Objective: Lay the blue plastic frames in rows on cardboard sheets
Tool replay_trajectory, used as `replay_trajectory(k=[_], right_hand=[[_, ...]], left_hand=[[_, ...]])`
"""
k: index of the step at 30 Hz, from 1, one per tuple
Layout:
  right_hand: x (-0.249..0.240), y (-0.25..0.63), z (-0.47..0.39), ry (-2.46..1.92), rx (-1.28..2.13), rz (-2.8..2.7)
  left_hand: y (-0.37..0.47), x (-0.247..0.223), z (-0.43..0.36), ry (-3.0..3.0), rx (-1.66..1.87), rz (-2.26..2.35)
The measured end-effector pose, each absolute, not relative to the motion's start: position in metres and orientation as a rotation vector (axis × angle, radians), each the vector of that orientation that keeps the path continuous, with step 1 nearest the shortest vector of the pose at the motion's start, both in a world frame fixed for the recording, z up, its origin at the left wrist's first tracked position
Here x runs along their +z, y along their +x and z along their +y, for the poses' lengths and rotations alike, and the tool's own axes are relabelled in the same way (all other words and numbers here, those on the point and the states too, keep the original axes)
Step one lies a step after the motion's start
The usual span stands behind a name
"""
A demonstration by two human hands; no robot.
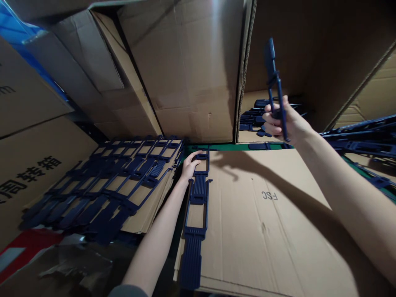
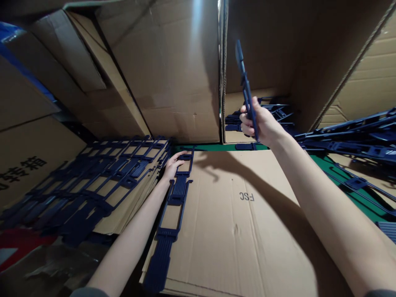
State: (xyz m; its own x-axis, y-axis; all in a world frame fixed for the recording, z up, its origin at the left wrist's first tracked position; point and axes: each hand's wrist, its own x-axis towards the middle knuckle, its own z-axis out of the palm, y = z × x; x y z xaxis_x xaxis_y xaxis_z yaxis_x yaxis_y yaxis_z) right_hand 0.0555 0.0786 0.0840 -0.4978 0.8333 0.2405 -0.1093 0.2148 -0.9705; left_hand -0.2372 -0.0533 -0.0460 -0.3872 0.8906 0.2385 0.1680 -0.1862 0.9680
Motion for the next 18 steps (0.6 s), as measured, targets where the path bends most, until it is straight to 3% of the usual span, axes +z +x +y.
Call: replay_trajectory(k=[18], right_hand=[[0.078,0.031,0.046,-0.361,1.648,-1.932]], left_hand=[[-0.24,-0.048,-0.051,1.269,1.646,1.51]])
